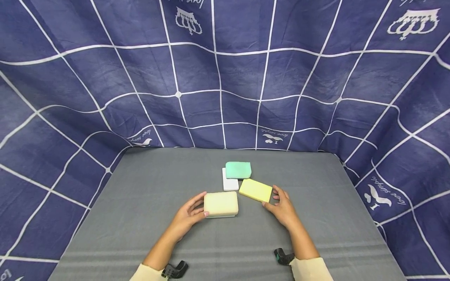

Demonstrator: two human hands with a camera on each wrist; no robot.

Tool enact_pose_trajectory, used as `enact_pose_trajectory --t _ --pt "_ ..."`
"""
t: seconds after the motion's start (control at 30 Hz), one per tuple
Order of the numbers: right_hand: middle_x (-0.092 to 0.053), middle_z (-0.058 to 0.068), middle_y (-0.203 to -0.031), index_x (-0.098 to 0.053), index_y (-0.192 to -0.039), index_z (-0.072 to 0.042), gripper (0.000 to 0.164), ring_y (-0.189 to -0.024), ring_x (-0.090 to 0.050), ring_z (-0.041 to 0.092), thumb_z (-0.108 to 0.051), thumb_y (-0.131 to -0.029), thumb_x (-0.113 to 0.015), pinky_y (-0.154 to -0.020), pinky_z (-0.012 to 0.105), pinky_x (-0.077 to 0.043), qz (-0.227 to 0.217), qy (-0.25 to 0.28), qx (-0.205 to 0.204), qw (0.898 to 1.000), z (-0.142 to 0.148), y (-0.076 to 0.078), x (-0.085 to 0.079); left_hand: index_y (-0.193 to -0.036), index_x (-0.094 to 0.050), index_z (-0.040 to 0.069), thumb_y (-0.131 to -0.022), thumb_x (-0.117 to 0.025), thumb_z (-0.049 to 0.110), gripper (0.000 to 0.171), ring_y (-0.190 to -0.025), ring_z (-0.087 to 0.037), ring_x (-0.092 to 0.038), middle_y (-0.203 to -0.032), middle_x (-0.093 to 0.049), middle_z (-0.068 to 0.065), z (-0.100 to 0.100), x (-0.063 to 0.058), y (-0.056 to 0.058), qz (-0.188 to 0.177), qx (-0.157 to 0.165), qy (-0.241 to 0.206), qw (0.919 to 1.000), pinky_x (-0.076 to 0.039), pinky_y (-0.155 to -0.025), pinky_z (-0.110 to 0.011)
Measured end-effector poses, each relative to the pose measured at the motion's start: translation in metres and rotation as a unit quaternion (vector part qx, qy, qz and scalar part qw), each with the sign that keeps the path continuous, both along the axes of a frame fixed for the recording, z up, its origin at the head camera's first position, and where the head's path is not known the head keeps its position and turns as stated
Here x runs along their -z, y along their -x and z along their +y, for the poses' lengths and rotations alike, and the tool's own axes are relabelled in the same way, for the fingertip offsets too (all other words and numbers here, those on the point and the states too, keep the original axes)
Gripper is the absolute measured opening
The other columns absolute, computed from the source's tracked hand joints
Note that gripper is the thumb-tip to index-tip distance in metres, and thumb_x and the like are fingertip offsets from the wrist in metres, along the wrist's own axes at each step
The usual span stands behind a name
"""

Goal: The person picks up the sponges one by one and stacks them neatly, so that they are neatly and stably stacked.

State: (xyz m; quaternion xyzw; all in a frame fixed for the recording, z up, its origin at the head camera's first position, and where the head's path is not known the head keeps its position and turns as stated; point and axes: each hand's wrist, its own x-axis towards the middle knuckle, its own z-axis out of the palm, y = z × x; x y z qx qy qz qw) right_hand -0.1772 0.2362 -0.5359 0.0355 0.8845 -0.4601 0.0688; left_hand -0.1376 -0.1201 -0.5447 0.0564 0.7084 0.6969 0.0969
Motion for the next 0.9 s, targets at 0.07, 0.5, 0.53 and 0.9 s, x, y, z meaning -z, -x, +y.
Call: enact_pose_trajectory --t 0.07,0.5,0.53,0.9 --pt "-0.043 0.024 -0.142 -0.03 -0.157 -0.001 0.085 -0.127 -0.048 0.04 -0.024 -0.091 -0.077 -0.104 0.053 -0.045 0.001 -0.013 -0.007 1.0 0.0 0.0008 -0.0003 -0.151 -0.048 0.019 -0.087 -0.078 0.01 0.071 -0.138 -0.035 -0.049 -0.154 -0.044 -0.012 0.0003 0.0 0.0003 -0.004 -0.001 -0.001 1.0 -0.052 -0.1 -0.025" --pt "-0.043 0.021 -0.144 -0.033 -0.156 -0.002 0.084 -0.126 -0.05 0.036 -0.026 -0.089 -0.078 -0.101 0.051 -0.045 -0.005 -0.058 -0.008 0.998 0.0017 0.0087 0.003 -0.153 -0.046 0.014 -0.087 -0.078 0.009 0.073 -0.139 -0.035 -0.049 -0.155 -0.044 -0.013 0.0012 -0.0022 0.0006 -0.004 0.002 -0.001 1.0 -0.051 -0.102 -0.027" --pt "-0.043 0.021 -0.143 -0.034 -0.155 -0.003 0.084 -0.125 -0.051 0.036 -0.026 -0.088 -0.078 -0.1 0.05 -0.045 -0.004 -0.061 -0.009 0.998 0.0017 0.0092 0.0032 -0.152 -0.046 0.015 -0.087 -0.078 0.009 0.073 -0.139 -0.034 -0.049 -0.154 -0.044 -0.013 0.0013 -0.0024 0.0004 -0.004 0.001 -0.003 1.0 -0.051 -0.103 -0.028" --pt "-0.045 0.019 -0.14 -0.04 -0.151 -0.003 0.078 -0.122 -0.051 0.033 -0.026 -0.088 -0.079 -0.096 0.044 -0.045 -0.003 -0.064 -0.008 0.998 0.0007 0.0086 0.0023 -0.151 -0.048 0.015 -0.087 -0.078 0.007 0.072 -0.141 -0.033 -0.046 -0.154 -0.045 -0.012 0.0016 -0.0028 -0.0001 0.002 -0.003 -0.007 1.0 -0.05 -0.105 -0.031"
